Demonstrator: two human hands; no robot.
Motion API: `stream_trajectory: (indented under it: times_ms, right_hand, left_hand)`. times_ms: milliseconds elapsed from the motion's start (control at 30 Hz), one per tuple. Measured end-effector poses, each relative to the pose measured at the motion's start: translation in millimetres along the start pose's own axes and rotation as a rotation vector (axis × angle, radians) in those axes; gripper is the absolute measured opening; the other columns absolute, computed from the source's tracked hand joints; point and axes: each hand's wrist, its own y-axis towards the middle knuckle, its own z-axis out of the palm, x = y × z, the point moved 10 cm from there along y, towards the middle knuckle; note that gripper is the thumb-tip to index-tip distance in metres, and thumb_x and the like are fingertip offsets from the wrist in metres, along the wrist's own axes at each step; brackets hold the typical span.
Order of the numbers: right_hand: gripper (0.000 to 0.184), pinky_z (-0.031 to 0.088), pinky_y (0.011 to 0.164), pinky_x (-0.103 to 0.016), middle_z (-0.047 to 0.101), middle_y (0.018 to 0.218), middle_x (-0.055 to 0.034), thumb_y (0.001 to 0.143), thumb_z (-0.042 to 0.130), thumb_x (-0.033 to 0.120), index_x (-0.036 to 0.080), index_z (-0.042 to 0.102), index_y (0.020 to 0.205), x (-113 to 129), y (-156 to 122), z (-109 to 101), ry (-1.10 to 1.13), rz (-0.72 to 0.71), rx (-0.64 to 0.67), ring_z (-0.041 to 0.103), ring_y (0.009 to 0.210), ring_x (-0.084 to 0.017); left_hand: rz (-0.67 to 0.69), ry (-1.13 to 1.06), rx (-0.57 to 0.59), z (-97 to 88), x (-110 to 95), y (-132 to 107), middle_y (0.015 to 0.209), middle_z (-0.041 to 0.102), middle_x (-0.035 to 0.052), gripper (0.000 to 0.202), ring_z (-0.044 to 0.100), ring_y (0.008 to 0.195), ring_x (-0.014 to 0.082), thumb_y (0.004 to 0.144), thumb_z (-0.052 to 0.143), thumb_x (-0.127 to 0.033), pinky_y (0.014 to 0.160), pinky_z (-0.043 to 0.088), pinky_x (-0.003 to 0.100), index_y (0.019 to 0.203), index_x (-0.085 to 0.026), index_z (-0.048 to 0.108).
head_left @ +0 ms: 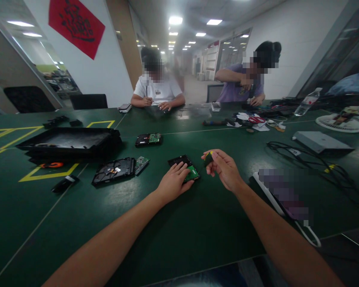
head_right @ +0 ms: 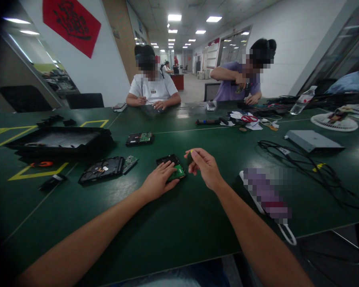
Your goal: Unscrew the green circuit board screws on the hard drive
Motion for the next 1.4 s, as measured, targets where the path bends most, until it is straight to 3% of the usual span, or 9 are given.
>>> stream_trajectory:
  times_ms: [133,367,667,800,967,1167,1400]
  right_hand:
    - [0.032,0.044,0.048,-0.022,0.074,0.109,-0.0076,0.099,0.062,0.052,0.022,0.069,0.109,0.1,-0.4,2.1,0.030,0.008,0.014,0.065,0.060,-0.010]
    - [0.030,0.038,0.043,-0.020,0.071,0.101,-0.0040,0.099,0.064,0.049,0.024,0.072,0.114,-1.7,0.4,-1.0,-0.017,-0.003,0.000,0.059,0.056,-0.007]
    - [0.030,0.045,0.050,-0.023,0.072,0.107,-0.0067,0.102,0.059,0.048,0.023,0.072,0.113,1.7,-0.7,2.9,0.007,-0.015,0.034,0.065,0.062,-0.010]
    - [0.031,0.040,0.046,-0.021,0.072,0.102,-0.0059,0.101,0.060,0.049,0.023,0.073,0.113,0.6,-0.4,1.3,-0.002,-0.010,0.027,0.061,0.060,-0.009]
    - [0.032,0.037,0.045,-0.021,0.066,0.080,-0.0004,0.099,0.065,0.049,0.023,0.074,0.114,-1.8,0.8,-2.8,-0.043,-0.003,-0.001,0.058,0.056,-0.010]
    - [0.031,0.048,0.053,-0.025,0.072,0.110,-0.0068,0.100,0.061,0.050,0.022,0.072,0.110,2.8,0.2,1.6,0.008,-0.023,0.021,0.067,0.063,-0.011]
    - [0.031,0.043,0.048,-0.022,0.069,0.102,-0.0039,0.100,0.063,0.049,0.025,0.074,0.116,2.3,0.0,0.3,-0.018,-0.020,-0.001,0.062,0.060,-0.009]
  left_hand:
    - [0.000,0.010,0.000,0.8,0.3,0.2,0.157,0.054,0.0160,0.046,0.041,0.153,0.0330,0.103,0.055,-0.051,0.125,0.034,0.054,0.136,-0.018,0.060]
    - [0.002,0.009,-0.014,1.1,0.5,-0.8,0.156,0.054,0.0167,0.046,0.041,0.153,0.0338,0.103,0.056,-0.050,0.125,0.034,0.054,0.135,-0.017,0.062]
    - [0.005,0.018,-0.008,0.9,-0.3,-0.1,0.156,0.054,0.0174,0.048,0.042,0.152,0.0343,0.104,0.054,-0.051,0.125,0.034,0.055,0.136,-0.017,0.061]
    - [0.004,0.031,-0.004,0.3,-0.9,-0.2,0.155,0.055,0.0179,0.047,0.042,0.152,0.0347,0.104,0.055,-0.051,0.125,0.035,0.054,0.135,-0.016,0.062]
    - [0.001,0.017,-0.011,-0.9,-1.0,-0.3,0.155,0.055,0.0175,0.047,0.042,0.152,0.0346,0.103,0.056,-0.050,0.125,0.035,0.054,0.135,-0.016,0.061]
    - [-0.006,0.001,-0.013,0.2,0.7,0.1,0.155,0.055,0.0156,0.046,0.042,0.152,0.0330,0.103,0.057,-0.051,0.125,0.034,0.053,0.134,-0.019,0.061]
    - [-0.005,0.003,-0.012,-2.8,-1.5,-0.4,0.155,0.055,0.0162,0.045,0.041,0.153,0.0334,0.103,0.057,-0.050,0.125,0.035,0.054,0.135,-0.018,0.061]
